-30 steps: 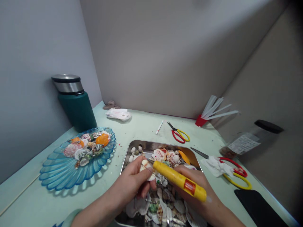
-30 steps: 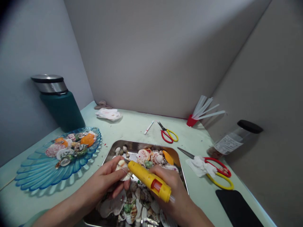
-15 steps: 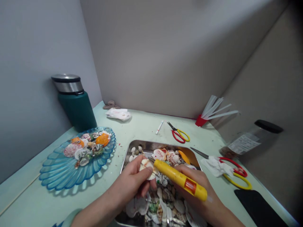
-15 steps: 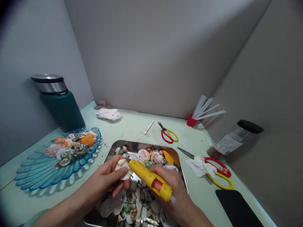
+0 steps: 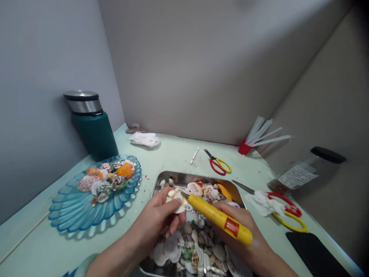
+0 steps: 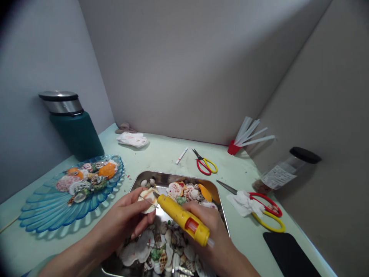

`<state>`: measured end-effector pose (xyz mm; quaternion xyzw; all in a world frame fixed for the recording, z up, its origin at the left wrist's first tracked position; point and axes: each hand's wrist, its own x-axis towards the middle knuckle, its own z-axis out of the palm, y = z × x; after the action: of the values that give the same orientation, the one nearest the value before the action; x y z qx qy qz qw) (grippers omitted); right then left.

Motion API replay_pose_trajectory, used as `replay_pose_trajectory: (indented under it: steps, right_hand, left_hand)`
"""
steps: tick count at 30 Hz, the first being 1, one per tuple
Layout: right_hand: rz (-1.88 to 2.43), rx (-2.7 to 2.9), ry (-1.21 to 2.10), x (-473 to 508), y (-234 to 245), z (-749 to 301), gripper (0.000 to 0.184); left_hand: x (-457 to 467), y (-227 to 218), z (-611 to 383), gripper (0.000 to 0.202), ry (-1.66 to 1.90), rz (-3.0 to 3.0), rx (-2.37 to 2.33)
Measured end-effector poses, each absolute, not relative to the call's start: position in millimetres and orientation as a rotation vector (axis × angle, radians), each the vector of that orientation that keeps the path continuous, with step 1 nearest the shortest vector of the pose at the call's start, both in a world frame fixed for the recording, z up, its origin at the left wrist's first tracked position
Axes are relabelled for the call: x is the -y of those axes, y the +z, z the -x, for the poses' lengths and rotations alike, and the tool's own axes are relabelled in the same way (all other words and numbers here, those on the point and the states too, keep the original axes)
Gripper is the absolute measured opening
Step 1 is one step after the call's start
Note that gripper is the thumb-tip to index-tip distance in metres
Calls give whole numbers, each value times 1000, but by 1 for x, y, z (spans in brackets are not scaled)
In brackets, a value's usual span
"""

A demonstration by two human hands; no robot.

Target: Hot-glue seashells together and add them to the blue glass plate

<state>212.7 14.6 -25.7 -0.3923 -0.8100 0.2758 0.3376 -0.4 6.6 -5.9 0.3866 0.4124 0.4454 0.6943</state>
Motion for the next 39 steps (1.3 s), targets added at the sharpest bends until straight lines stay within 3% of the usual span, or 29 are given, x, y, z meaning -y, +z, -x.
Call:
replay_pose_trajectory:
  steps: [18,39]
  right_hand:
    - [1060,2099,748,-15,-25,-212,5]
    - [1016,2149,692,-13,-18,-208,14]
  left_hand:
    - [-7,-9,3,6,956,-818,-852]
    - [-3,-3,-5,12,861,-1050,-1121]
